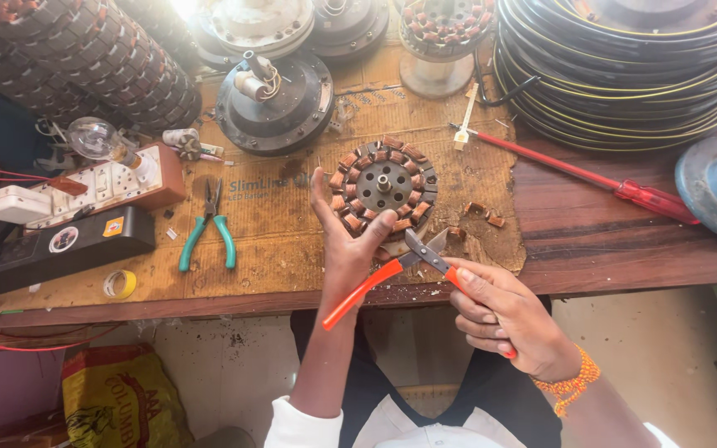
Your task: The person uses red-handled wire cutters to trim excess copper wire from a circular stator assembly on a workbench. They rotate the stator and repeatedly snip protruding coil ends, then switch to green-handled pliers to continue trimming and adjusting the copper windings.
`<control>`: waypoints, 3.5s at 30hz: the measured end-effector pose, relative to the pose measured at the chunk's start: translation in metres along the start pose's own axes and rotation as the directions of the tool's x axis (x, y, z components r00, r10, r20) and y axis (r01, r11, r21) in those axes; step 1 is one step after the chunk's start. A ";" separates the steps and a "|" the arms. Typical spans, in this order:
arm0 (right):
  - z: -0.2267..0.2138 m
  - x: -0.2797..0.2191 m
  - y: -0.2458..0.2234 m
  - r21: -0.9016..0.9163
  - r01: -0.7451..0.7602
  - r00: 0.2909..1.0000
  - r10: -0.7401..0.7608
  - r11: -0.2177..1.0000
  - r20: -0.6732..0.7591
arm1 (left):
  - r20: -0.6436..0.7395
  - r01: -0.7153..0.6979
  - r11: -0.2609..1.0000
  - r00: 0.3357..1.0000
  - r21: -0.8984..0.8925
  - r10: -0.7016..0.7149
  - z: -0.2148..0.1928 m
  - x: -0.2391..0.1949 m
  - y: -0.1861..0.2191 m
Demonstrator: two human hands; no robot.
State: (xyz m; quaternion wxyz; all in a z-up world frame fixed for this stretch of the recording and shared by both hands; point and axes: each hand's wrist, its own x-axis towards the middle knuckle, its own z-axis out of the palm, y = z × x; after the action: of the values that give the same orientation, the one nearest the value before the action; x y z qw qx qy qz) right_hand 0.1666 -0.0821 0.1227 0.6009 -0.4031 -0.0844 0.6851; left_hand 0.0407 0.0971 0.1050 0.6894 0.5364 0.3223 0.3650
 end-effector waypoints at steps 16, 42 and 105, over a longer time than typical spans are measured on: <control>-0.048 0.047 0.047 -0.651 0.433 0.866 -0.489 0.623 0.107 | 0.162 -0.020 0.998 0.986 -0.051 0.028 -0.008 0.007 -0.001; -0.017 0.010 -0.019 -0.132 0.148 0.982 -0.131 0.980 0.133 | -0.034 0.198 0.843 0.977 0.501 -0.209 -0.065 -0.081 -0.020; 0.016 0.014 0.058 0.346 -0.309 0.937 0.221 0.886 0.271 | -0.117 -0.151 0.952 0.985 -0.267 0.123 0.020 0.004 -0.028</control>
State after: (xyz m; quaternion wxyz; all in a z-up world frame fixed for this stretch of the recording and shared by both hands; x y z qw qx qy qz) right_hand 0.1130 -0.0790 0.0918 0.5546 -0.2056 0.0404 0.8053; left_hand 0.0633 0.0859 0.0819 0.7132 0.4379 0.2643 0.4793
